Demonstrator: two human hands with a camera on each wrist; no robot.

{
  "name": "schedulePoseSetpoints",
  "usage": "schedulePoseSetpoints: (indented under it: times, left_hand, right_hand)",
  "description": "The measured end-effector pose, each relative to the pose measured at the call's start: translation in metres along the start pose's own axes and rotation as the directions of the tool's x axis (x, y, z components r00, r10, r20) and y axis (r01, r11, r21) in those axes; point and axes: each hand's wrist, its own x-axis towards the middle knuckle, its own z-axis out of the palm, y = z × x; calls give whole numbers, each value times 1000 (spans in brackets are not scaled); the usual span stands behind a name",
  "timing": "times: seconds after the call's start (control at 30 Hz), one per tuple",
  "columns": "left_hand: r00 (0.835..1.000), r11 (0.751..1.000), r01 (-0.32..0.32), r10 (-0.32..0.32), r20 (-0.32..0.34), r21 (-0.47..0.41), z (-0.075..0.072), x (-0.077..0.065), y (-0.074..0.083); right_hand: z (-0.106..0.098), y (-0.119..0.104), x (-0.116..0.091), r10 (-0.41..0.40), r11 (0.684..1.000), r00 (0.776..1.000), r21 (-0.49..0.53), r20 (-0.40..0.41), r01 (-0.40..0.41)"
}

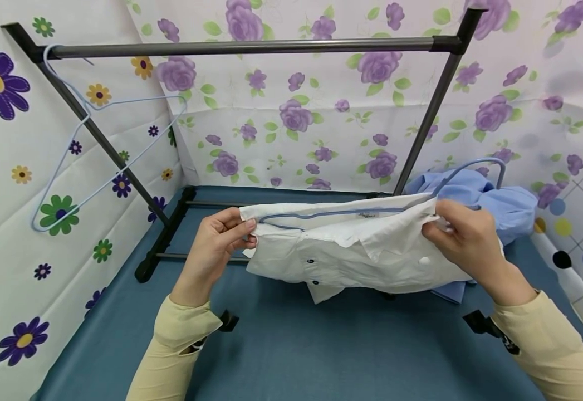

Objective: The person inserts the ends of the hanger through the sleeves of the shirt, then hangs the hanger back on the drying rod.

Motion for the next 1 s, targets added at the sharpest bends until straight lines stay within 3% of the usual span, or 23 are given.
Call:
schedulePoseSetpoints:
  times: [0.13, 0.27, 0.37, 0.53, 0.67, 0.83, 1.0]
  left_hand:
    - [998, 998, -23, 26, -51, 66, -2, -2, 5]
    - [986, 984, -110, 126, -110, 143, -4, -5, 9]
    - [974, 969, -166, 190, -123, 181, -3, -7, 12]
    - [966, 959, -214, 236, -102, 187, 2, -12, 19]
    - [963, 947, -254, 266, -39, 195, 11, -19, 23]
    - [960, 934, -278, 261, 100, 226, 28, -28, 23]
    - [933, 923, -304, 238, 270, 235, 49, -31, 13]
  right_hand:
    - [1, -2, 0, -66, 997, 997, -45, 47, 68]
    - [5, -4, 1, -136, 986, 982, -78, 129, 146]
    - [8, -5, 1, -142, 984, 976, -86, 162, 158]
    - [13, -5, 1, -112, 982, 978, -130, 176, 136]
    - [16, -4, 1, -46, 977, 983, -199, 178, 82]
    - [17, -3, -2, 71, 973, 989, -229, 127, -40]
    - [19, -1, -2, 189, 968, 982, -174, 27, -182]
